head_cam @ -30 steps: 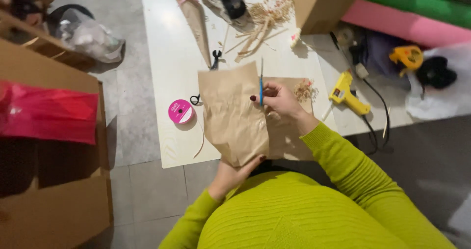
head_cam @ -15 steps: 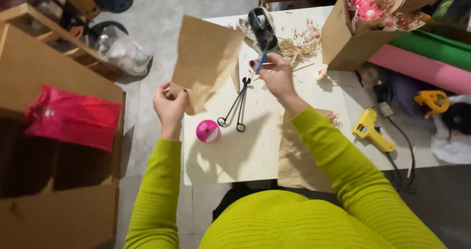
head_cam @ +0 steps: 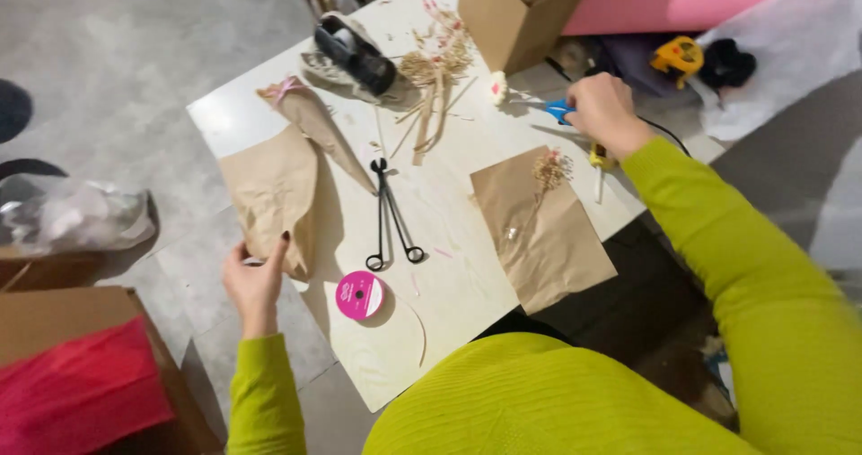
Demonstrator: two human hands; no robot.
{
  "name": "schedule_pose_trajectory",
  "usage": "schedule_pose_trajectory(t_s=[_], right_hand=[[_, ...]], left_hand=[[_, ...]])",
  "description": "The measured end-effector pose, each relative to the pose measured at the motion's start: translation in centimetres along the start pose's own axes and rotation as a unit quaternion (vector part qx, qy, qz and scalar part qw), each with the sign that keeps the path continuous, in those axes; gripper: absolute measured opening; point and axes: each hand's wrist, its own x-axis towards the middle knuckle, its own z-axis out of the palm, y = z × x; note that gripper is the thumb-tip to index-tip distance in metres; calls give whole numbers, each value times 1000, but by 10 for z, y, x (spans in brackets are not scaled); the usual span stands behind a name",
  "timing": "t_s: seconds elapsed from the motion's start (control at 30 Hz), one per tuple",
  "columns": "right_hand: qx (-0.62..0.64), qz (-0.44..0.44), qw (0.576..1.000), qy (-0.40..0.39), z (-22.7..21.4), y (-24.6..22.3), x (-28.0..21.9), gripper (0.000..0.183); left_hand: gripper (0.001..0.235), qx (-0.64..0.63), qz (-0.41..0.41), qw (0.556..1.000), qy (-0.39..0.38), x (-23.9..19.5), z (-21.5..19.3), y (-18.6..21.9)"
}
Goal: Assembling decorative floral bouquets in paper cones using dried flowers and a hot glue gun.
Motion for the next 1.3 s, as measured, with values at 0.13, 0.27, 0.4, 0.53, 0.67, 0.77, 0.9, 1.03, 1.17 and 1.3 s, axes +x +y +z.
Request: schedule_pose_trajectory(t_s=[0.13,0.27,0.4,0.53,0.67,0.77,0.9,1.03,1.17,1.3], right_hand=[[-86,-9,994,-71,23,12,16,20],[-39,-12,996,-81,32,19,22,20],[105,57,992,-52,17,13,-34,21],[86,129,970,-188,4,-16,-131,31],[188,153,957,-160,17,-25,-165,35],[281,129,945,-106,19,-22,-166,23],[380,39,924,-29,0,-24,-154,13],[380,-50,923,-28,11,-13,-123,14],[370,-170,910,-72,21,-23,-88,15],[364,-203,897,-145,30,-44,-62,19]], left_hand=[[84,28,45,998,32,9,-1,-13],[87,7,-3,999,-45,10,-5,1],[85,-30,10,997,-76,13,-3,-7],[90,52,12,998,-39,14,-8,13],[87,88,65,994,-31,16,-11,42],[88,88,56,993,-62,18,1,45],[79,107,137,983,-59,17,14,31],[70,139,135,981,-31,-8,10,65],[62,90,231,969,7,-71,5,132],[34,-3,377,924,-63,-156,41,165]])
